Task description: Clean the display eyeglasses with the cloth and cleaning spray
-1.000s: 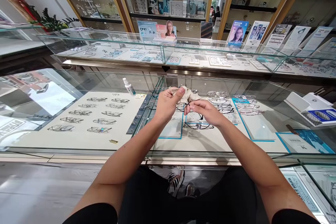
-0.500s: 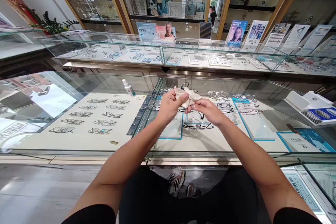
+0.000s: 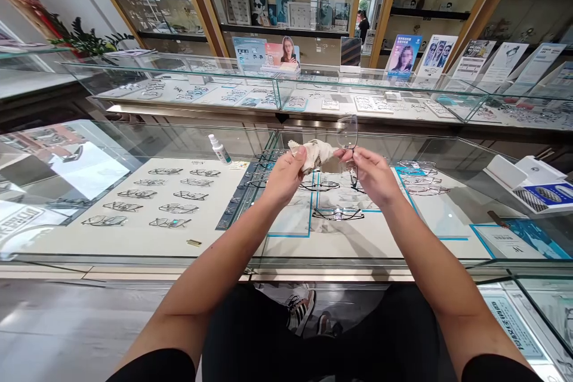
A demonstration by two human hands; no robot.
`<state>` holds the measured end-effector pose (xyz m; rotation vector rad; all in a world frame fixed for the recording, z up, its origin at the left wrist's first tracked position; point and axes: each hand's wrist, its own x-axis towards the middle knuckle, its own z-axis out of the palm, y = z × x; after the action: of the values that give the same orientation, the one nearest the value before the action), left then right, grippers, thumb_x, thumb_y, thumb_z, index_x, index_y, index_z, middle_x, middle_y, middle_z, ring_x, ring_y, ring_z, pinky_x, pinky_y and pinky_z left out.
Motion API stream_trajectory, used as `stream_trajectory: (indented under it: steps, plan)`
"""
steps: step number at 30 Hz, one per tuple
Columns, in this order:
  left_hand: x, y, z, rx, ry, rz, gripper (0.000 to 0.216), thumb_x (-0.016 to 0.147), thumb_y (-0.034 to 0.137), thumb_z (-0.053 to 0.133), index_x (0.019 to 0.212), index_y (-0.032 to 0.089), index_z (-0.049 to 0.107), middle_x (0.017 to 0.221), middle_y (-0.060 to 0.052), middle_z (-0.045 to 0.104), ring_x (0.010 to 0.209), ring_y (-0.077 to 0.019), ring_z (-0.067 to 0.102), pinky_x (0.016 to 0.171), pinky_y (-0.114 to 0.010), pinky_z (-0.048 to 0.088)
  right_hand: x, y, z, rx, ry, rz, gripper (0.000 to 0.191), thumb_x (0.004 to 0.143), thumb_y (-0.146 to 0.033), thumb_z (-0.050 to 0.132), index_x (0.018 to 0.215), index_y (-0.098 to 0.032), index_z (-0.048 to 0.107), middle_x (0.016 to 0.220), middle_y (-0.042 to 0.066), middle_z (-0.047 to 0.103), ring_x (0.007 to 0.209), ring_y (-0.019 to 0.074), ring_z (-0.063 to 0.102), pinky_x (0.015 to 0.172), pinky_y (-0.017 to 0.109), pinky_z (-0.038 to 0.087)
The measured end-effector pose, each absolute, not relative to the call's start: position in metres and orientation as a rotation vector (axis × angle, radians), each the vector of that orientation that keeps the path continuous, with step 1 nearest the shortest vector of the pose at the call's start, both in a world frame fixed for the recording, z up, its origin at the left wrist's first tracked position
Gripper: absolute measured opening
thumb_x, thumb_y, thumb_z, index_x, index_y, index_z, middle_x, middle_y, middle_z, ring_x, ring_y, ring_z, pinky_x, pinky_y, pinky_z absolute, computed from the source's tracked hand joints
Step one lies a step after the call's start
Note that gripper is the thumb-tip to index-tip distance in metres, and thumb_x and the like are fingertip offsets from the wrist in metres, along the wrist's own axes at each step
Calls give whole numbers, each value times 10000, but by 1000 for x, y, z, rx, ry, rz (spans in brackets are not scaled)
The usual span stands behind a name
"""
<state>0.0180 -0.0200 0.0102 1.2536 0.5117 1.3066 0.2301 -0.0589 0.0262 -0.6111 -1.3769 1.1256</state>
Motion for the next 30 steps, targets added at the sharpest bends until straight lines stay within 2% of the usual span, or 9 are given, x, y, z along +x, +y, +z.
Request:
stream_trajectory:
  steps: [7,11,14,17,19,24,27,30]
  plan:
    - [27,-35,6,1519,578,1170,634,900,786,735,799,176,598,735,5,582,716,-134,498,721,-286,420,215,-57,18,-646,-1314,1017,304,904,-618,819,936,-318,861,1250,45,792,1359,286,646,1277,464,409]
    - [32,-46,11,1616,606,1133,632,896,776,737,781,191,529,691,38,462,667,-116,372,655,-278,326,207,-60,15,-637,-1294,1070,318,909,-635,808,939,-321,852,1273,40,799,1372,287,654,1256,455,444]
    - [34,-48,12,1644,605,1109,612,907,761,729,801,191,535,695,45,432,663,-114,340,644,-277,298,203,-62,16,-630,-1252,1142,343,880,-653,828,926,-313,838,1267,40,814,1343,293,679,1209,457,497]
    - [35,-47,10,1629,565,1070,569,886,719,780,886,179,601,730,42,449,680,-117,362,652,-273,314,200,-64,16,-613,-1200,1232,353,859,-644,851,928,-300,823,1251,46,828,1313,297,701,1144,460,547]
    - [36,-46,7,1595,549,1056,567,843,677,845,1015,172,653,789,33,490,704,-119,399,664,-265,344,197,-65,16,-603,-1182,1272,351,855,-634,861,928,-294,815,1261,46,830,1302,295,710,1115,454,566]
    - [36,-49,2,1540,570,1056,754,809,586,916,1384,182,641,960,-12,606,808,-140,509,722,-260,420,194,-66,15,-634,-1169,1309,399,818,-657,885,925,-282,798,1334,48,815,1290,295,715,1093,446,574]
    - [37,-49,-2,1531,570,1064,757,852,613,880,1438,200,638,1022,-40,675,878,-167,582,786,-272,469,194,-66,16,-644,-1162,1305,405,819,-657,882,921,-277,785,1341,53,815,1303,296,707,1077,435,581]
    - [40,-48,-8,1368,479,1081,758,888,759,770,1413,219,680,1142,-77,732,1076,-238,668,942,-336,526,194,-66,17,-632,-1164,1307,393,824,-645,880,910,-276,773,1343,54,815,1318,297,702,1059,425,588]
